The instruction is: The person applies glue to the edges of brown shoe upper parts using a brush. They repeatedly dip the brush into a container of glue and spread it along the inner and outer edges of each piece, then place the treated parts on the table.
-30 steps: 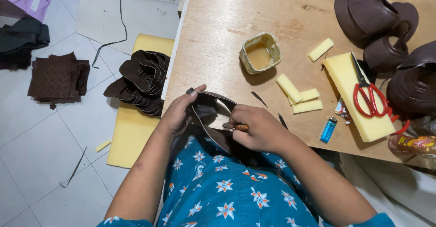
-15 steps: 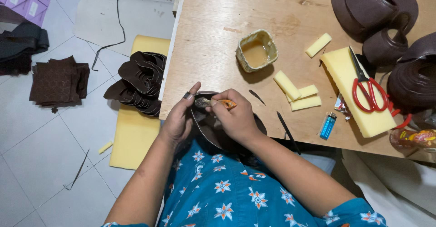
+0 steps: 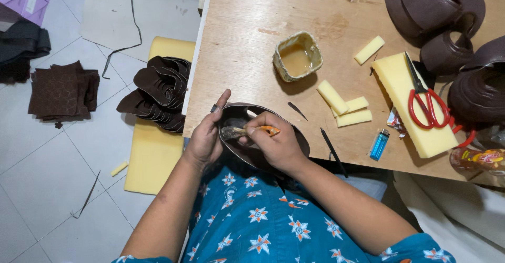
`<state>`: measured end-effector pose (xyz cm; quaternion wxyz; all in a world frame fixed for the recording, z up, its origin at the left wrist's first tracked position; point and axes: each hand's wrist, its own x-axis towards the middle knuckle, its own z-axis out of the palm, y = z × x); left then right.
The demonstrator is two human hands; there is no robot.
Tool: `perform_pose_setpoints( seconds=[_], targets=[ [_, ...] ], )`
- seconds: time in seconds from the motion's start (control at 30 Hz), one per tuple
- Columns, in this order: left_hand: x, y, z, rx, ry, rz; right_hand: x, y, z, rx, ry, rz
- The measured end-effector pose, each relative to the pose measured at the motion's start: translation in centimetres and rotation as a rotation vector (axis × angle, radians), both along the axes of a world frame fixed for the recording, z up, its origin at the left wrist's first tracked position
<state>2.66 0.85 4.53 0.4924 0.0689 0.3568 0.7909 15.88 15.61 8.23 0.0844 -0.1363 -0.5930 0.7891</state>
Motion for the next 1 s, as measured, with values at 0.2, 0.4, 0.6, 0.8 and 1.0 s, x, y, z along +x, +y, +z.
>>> perform_pose_setpoints(
  seconds=[0.2,0.4,0.6,0.8,1.0],
  targets=[
    [-0.3,0.2,0.6,0.028,-0.051,-0.023,1.0,1.8,0.2,-0.043,0.028,0.034],
    [-0.6,0.3,0.5,0.049,-0.115,-0.021,0.8,1.1,0.0,0.100,0.171,-0.084],
    [-0.6,0.3,-0.1,0.092,-0.049,-0.020,0.8,1.1,0.2,0.340,0.199,0.031],
    [-0.4,0.4,-0.3,0.097,-0.080,0.006,2.4,2.0,0.2,-0.276,0.207,0.085],
    [-0.4,0.5,-0.1,0.103,-0.046,0.017,1.4,2.3,-0.1,0.092,0.187,-0.085]
  ],
)
